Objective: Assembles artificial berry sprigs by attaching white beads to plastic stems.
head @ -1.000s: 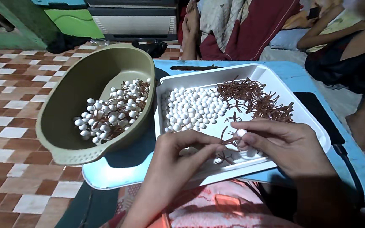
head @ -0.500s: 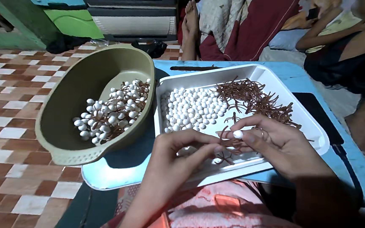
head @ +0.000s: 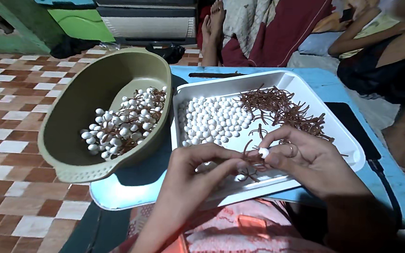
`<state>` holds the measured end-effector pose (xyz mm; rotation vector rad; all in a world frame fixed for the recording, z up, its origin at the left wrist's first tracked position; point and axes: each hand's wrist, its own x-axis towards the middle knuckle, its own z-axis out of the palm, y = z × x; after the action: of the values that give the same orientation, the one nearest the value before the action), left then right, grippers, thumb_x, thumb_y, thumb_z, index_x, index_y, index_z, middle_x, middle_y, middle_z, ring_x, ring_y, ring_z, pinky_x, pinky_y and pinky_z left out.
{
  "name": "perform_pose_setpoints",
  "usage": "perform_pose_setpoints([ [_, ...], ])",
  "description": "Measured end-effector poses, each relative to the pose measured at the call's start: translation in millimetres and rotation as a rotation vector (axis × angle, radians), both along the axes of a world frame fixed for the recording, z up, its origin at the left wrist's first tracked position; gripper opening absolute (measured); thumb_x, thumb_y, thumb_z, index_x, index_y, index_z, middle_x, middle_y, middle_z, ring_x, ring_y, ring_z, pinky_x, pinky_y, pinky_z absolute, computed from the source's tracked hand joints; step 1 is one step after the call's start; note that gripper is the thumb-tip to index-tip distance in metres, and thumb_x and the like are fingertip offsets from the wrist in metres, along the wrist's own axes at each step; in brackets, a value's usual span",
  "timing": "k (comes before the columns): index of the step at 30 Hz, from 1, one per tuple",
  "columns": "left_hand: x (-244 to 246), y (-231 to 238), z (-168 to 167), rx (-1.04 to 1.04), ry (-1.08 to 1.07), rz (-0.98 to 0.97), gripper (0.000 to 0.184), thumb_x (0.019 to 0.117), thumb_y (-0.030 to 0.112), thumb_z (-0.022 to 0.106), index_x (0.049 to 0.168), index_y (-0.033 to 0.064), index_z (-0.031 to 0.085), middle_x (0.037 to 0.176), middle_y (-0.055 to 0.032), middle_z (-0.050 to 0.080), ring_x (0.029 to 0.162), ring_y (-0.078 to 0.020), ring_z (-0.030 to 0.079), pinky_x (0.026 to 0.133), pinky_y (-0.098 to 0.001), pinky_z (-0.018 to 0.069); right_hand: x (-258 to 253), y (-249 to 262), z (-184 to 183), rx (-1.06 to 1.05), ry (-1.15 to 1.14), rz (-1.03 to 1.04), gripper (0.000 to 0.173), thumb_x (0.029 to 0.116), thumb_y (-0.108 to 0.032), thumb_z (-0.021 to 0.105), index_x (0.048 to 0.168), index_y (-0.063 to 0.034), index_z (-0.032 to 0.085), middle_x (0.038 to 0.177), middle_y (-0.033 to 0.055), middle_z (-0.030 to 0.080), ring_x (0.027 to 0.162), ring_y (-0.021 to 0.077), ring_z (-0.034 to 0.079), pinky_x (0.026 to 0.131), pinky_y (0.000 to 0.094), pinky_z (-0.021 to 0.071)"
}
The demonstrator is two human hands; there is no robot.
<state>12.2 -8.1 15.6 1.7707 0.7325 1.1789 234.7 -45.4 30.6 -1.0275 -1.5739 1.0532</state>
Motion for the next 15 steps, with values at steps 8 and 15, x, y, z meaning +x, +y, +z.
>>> perform_pose_setpoints([
  [8,-2,1,1,-0.001,0.019,0.006,0.009,0.0926,0.011,0.071,0.094,0.0085,0.08,0.084,0.0053,0.076,0.076,-0.0018,0.071,0.072,-0.017,0.0603,-6,2,2,-0.001,-0.086,-0.057,0.013,0.0951,-0.012,0.069,0.107,-0.0172,0.065,0.083,-0.0089,0.076,0.074,-0.0025,0.071,0.069,0.0119,0.0577],
  [15,-1,0,4,-0.093,-0.022,-0.011,0.008,0.091,0.008,0.072,0.093,0.0078,0.079,0.081,0.0048,0.076,0.074,-0.0017,0.071,0.071,-0.0169,0.0601,-15,2,-1,-0.009,-0.126,-0.11,0.017,0.0939,-0.005,0.066,0.108,-0.0142,0.064,0.088,-0.0072,0.076,0.077,-0.0021,0.071,0.07,0.0126,0.0578],
])
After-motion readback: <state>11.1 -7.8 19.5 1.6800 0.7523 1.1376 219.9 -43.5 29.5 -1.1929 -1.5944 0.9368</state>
